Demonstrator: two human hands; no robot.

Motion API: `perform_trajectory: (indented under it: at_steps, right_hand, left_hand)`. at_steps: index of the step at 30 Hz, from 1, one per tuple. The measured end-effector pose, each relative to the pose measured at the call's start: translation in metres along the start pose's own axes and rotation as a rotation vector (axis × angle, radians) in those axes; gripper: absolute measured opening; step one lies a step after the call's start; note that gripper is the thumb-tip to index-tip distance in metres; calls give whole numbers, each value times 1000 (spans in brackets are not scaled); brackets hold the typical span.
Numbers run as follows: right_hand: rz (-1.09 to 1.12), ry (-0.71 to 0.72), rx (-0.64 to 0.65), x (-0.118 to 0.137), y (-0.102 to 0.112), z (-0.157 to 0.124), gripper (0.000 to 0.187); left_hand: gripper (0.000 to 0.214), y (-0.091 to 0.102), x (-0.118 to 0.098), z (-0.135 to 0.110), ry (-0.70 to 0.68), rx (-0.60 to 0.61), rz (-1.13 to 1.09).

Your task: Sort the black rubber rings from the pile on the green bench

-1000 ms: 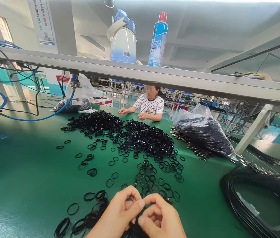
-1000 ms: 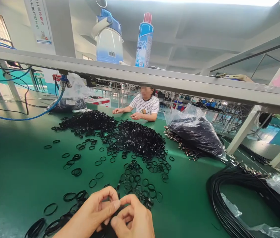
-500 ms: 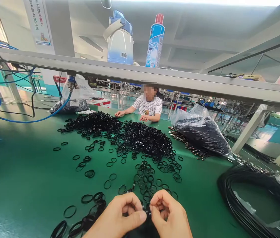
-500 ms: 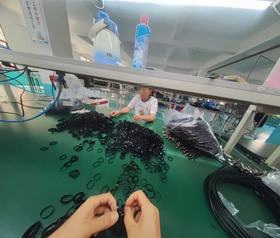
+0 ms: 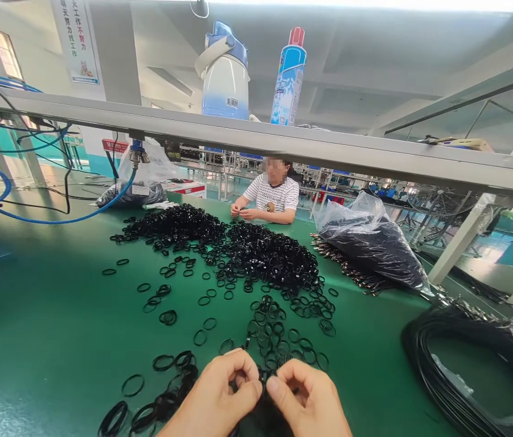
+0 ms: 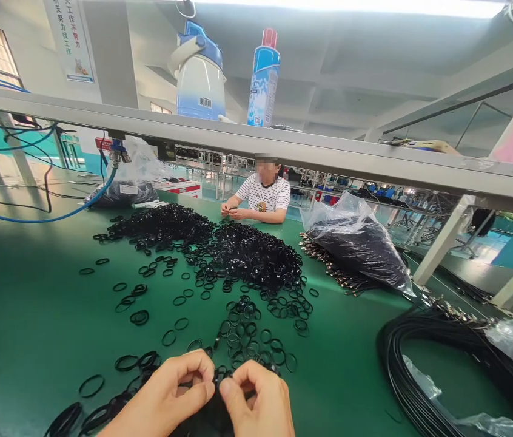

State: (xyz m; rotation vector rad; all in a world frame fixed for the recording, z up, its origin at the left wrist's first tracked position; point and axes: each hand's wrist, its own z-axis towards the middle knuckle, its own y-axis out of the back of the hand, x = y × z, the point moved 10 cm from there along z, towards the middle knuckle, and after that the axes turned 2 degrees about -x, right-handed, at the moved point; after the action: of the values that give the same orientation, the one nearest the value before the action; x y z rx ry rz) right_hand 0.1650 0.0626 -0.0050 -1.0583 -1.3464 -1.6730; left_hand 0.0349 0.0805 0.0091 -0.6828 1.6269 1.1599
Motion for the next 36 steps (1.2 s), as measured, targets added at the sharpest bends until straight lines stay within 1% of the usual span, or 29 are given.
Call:
perform_trajectory:
  at_steps: [2,4,6,9,11,12,14,15,16,17,19,21,23,26,27,30,33,35,36]
  right_hand:
    - [-69,6,-88,0,17,4,31]
    - [-160,8,-146,0,32,8,31]
    - [-301,7,-152,0,41,11,31]
    - [-532,35,-143,0,44,13,34]
    - [-657,117,-165,6,41,11,35]
    - [-697,179,-179,11,37,9,32]
    - [-716,318,-168,19,23,3,20]
    - [-700,381,-138,22,14,0,14]
    - [-676,435,-102,25,6,-4,14]
    - [-649,476,-67,26,-2,-7,17]
    - [-606,511,-21,26,-13,-11,21]
    - [-584,504,-8,25,-18,-12,21]
    - [-577,484,8,24,-23,-12,25]
    - [-585,446,31,22,-31,-11,38]
    - [-588,431,38,21,-33,-10,36]
    - [-595,411,63,20,-38,-6,20]
    - [-579,388,52,21,-31,-1,21]
    - [-527,333,23,21,-19,2,21]
    - [-495,300,13,20,-13,4,21]
  left_hand:
    - [12,10,-6,3,-30,-36,66]
    - [13,23,-12,6,-67,-100,177]
    - [15,34,-14,9,-90,-151,262]
    - [19,41,-10,12,-99,-167,328]
    - [21,44,-8,13,-109,-180,422]
    - [20,45,-7,13,-116,-180,466]
    - [13,43,-8,11,-149,-155,508]
    - [12,40,-9,10,-175,-121,503]
    - [15,35,-9,8,-203,-77,498]
    - [16,30,-9,6,-225,-27,500]
    - [15,20,-8,3,-241,45,529]
    - [11,16,-7,2,-239,58,552]
    - [10,17,-8,4,-216,15,511]
    - [15,23,-10,9,-155,-45,406]
    - [16,26,-10,11,-139,-66,385]
    - [17,33,-10,14,-133,-101,374]
    - [10,38,-11,13,-173,-127,399]
    - [18,38,-17,9,-233,-134,428]
    - [19,34,-19,7,-257,-110,444]
